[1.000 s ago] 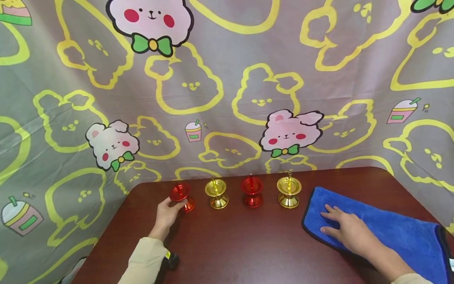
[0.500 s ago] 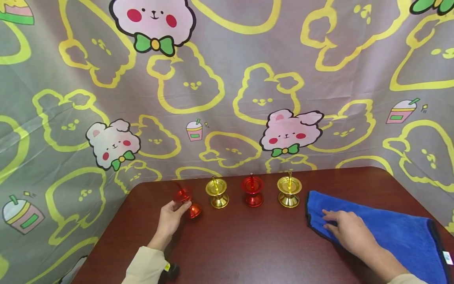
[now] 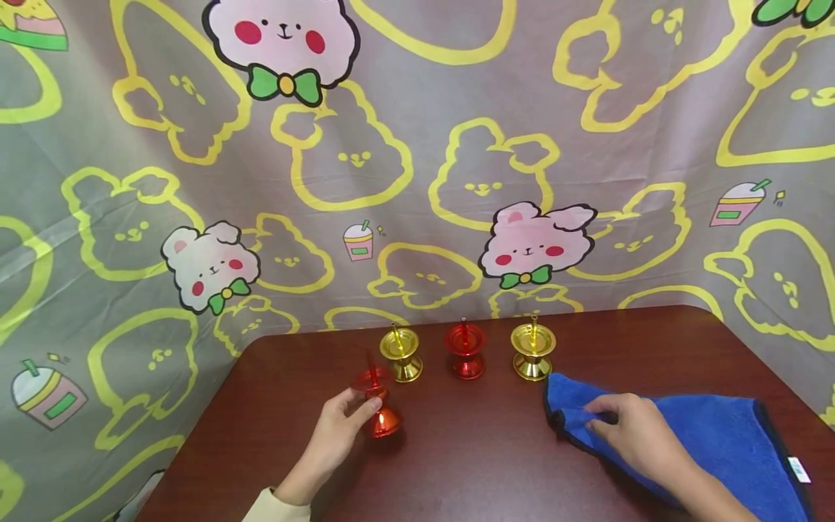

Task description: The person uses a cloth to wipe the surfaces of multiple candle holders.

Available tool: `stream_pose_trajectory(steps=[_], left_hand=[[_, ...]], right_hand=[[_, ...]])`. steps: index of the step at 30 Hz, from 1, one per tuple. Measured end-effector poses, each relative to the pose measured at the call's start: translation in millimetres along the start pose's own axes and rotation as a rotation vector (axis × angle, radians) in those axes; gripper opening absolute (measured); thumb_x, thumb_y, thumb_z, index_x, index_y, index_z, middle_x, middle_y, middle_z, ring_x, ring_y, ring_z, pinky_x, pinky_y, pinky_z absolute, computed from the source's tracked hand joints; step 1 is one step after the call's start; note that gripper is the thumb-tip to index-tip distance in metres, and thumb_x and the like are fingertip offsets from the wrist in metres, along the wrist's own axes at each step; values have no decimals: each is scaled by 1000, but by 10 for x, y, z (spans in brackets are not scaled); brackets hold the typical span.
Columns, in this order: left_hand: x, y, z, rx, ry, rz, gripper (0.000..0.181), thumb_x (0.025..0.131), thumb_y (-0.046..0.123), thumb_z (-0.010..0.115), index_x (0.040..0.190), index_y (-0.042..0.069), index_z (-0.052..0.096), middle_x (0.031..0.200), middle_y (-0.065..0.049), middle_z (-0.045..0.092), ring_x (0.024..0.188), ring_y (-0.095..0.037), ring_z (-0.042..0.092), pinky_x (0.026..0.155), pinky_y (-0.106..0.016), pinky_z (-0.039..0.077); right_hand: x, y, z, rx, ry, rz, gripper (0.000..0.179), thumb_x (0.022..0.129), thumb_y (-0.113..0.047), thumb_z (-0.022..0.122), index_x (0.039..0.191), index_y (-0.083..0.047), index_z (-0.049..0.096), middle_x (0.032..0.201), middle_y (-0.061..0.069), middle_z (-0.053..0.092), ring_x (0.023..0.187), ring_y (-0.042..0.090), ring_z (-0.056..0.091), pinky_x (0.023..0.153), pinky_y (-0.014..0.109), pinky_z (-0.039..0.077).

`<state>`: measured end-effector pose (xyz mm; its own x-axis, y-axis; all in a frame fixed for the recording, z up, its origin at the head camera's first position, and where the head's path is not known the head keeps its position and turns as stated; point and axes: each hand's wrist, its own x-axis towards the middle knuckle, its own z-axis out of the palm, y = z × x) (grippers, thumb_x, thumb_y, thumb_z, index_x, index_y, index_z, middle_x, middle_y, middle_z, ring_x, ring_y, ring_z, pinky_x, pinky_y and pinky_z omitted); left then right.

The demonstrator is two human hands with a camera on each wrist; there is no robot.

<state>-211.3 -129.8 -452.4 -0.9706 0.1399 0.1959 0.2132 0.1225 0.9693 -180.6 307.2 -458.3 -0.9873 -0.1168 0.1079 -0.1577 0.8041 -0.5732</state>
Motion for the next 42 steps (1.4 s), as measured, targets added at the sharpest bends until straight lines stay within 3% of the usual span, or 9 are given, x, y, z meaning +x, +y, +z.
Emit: stream_pose_trajectory(steps=[6,14,21,26,31,34,40,42], left_hand=[[-94,98,237,-1,-105,12,28,97,12,68,119,-6,66,112,-17,70,98,-12,65,86,-25,51],[-197,140,545,-6,-215,41,23,96,14,68,115,1,70,106,-9,72,93,-9,64,83,-24,50],[-242,208,721,-47,-278,64,22,98,14,66,116,2,70,105,-7,71,91,-7,63,82,-23,50],[-280,244,816,-93,-314,45,21,98,11,65,112,-4,68,95,-6,70,79,-4,62,72,-20,52],[-309,276,897,-137,-346,32,23,99,10,63,114,-8,65,95,-13,69,77,-3,63,70,-19,52],[-315,283,924,-136,-362,49,24,99,10,62,114,-9,65,95,-18,68,77,-3,62,70,-18,51],[-325,293,912,-126,-393,67,25,101,10,60,117,-8,64,101,-24,67,84,-3,61,77,-20,51],[-327,301,902,-131,-418,66,26,102,10,58,120,-9,63,103,-25,66,88,-4,61,80,-20,51]], right_hand=[[-64,-241,55,138,-1,19,13,86,-16,79,99,-14,77,100,0,73,91,18,68,67,27,54],[-83,-725,127,317,131,9,15,89,-27,78,101,-18,76,96,-5,74,85,5,66,68,26,52],[-77,-1032,175,515,255,-9,21,90,-16,77,109,-6,74,96,1,75,76,7,66,60,27,53],[-97,-1189,225,597,297,-46,22,89,-12,77,110,-6,75,95,-1,75,72,10,67,56,28,54],[-135,-1272,287,623,269,-139,23,90,-11,76,114,-11,75,102,-1,75,83,12,70,63,29,56],[-157,-1286,311,619,219,-191,27,92,-15,74,119,-17,74,114,-3,73,98,12,70,72,29,57],[-187,-1272,325,553,148,-260,31,91,-22,76,121,-28,72,127,-10,67,117,9,62,87,24,52],[-193,-1254,342,536,145,-323,33,89,-18,77,121,-27,73,127,-8,67,118,9,61,90,22,50]])
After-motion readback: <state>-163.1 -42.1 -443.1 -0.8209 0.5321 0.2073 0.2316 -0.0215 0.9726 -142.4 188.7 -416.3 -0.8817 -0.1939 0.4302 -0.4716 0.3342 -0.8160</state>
